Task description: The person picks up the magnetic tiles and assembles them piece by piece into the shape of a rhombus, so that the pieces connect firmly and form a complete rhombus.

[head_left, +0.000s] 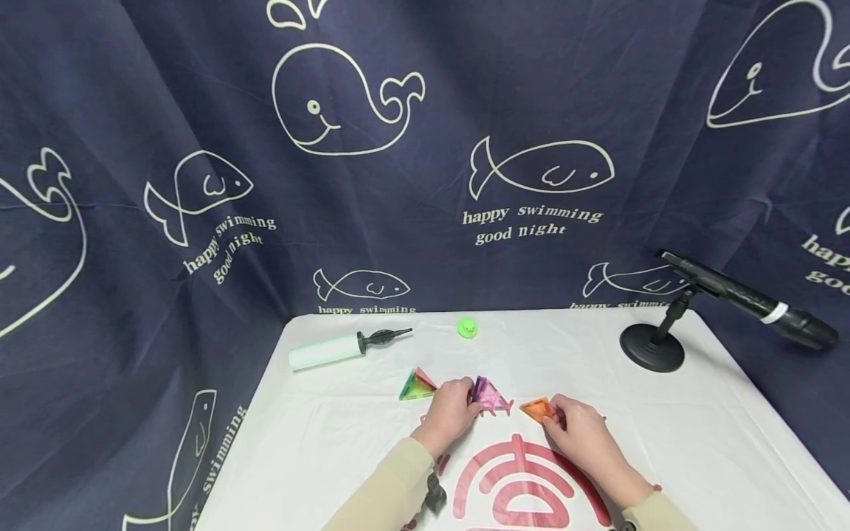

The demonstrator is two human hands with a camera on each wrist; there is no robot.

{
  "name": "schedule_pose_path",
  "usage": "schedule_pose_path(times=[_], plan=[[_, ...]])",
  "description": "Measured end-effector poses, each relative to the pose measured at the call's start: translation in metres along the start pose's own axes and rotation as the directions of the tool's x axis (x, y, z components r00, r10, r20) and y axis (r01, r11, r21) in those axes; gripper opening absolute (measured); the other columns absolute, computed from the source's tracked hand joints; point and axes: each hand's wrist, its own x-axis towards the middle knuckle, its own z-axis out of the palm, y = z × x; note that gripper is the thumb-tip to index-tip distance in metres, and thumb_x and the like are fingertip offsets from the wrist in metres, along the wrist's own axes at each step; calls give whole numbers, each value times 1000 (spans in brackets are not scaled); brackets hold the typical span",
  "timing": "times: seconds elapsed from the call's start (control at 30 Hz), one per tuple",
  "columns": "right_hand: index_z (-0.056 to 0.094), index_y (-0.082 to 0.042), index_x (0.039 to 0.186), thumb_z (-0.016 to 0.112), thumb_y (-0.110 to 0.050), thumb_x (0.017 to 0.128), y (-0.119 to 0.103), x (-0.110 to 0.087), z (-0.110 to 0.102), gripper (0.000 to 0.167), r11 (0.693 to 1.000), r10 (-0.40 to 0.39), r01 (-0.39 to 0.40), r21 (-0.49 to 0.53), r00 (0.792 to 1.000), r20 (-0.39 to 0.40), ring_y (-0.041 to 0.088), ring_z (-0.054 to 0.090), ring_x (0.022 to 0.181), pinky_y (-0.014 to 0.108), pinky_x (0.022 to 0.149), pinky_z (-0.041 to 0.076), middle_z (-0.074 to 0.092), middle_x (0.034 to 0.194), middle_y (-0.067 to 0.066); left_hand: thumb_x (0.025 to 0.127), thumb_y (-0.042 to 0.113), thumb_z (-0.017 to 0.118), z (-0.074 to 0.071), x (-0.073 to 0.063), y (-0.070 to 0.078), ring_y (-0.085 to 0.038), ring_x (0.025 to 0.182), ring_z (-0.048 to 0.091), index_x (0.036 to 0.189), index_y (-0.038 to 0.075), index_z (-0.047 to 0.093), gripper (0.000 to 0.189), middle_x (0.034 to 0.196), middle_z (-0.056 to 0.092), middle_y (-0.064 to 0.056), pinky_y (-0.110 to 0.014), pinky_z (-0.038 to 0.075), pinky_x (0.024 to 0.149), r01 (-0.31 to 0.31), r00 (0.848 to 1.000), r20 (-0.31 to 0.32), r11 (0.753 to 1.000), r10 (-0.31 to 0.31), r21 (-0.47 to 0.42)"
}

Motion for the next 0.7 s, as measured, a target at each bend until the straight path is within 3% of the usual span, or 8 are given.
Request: schedule_pose_path(times=[0.23, 0.43, 0.7], plan=[[54, -17, 75, 78, -6, 85, -5, 9, 5, 28, 999, -34, 34, 8, 999, -18, 11, 42, 57, 30, 55, 35, 47, 63, -8, 91, 19, 83, 0, 4, 0, -15, 73, 61, 96, 7, 68, 20, 81, 66, -3, -32, 53, 68, -27, 1000, -8, 999, 27, 21], [63, -11, 84, 77, -9, 86, -15, 17, 13, 14, 1000, -11, 11, -2, 1000, 3, 13, 43, 58, 32, 55, 37, 47, 63, -6, 91, 20, 83, 2, 3, -2, -16, 75, 62, 97, 8, 67, 20, 83, 67, -2, -33, 53, 70, -17, 1000, 7, 999, 17, 28], [63, -10, 78, 78, -5, 85, -23, 22, 21, 18, 996, -87, 87, -3, 995, -49, 13, 41, 56, 32, 53, 36, 46, 60, -6, 91, 19, 83, 0, 3, -1, -16, 75, 63, 96, 9, 67, 20, 82, 67, -3, -33, 54, 69, -20, 1000, 14, 999, 20, 36]])
